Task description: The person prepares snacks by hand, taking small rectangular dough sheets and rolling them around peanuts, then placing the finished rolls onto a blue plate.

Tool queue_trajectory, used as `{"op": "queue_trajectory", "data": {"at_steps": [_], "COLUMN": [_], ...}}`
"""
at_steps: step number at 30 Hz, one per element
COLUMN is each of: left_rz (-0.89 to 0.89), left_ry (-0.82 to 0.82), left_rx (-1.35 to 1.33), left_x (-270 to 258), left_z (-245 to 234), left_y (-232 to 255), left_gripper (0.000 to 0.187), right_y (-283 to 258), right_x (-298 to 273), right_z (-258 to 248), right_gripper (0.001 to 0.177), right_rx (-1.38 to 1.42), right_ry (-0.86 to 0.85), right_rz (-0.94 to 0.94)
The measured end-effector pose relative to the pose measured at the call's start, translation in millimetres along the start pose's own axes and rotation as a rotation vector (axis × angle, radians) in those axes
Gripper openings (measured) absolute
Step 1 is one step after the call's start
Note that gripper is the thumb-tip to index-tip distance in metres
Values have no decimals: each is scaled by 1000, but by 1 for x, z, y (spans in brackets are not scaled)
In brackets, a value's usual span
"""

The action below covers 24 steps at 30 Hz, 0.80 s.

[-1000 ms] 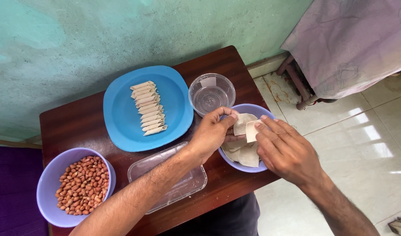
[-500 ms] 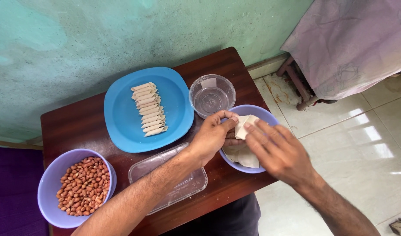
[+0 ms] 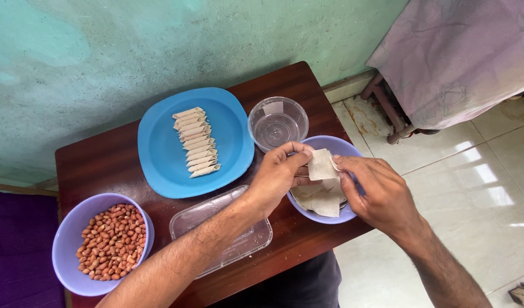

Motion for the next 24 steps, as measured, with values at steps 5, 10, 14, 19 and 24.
{"op": "queue_trajectory", "data": {"at_steps": [5,10,14,19,24], "left_rz": [32,195,346,449,541], "left_ry": [-27,-94,-67,-6,-81], "left_rx": [20,219,510,621,747], "left_x": [-5,-2,-6,-9,-11], "left_z": [0,1,5,3,11], "left_y": [9,16,30,35,41], "left_gripper": [24,40,24,27,26], "right_y": [33,48,44,37,30], "right_x": [-2,-2,-2,-9,-4], "right_z": [0,8,17,25,23], "right_gripper": [16,26,26,37,35], "right_rx": [238,630,853,932,847], "right_ry": [-29,-61,-101,-159,-162], "right_rz": [383,699,800,783,715]}}
Point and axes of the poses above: each hand's wrist, its own x-axis towards the middle knuckle, its own z-axis out of the palm, y = z × x, the point moved 6 cm from there along x, towards the middle knuckle, and after that the axes turned 1 degree about y, right-handed, at the moved point
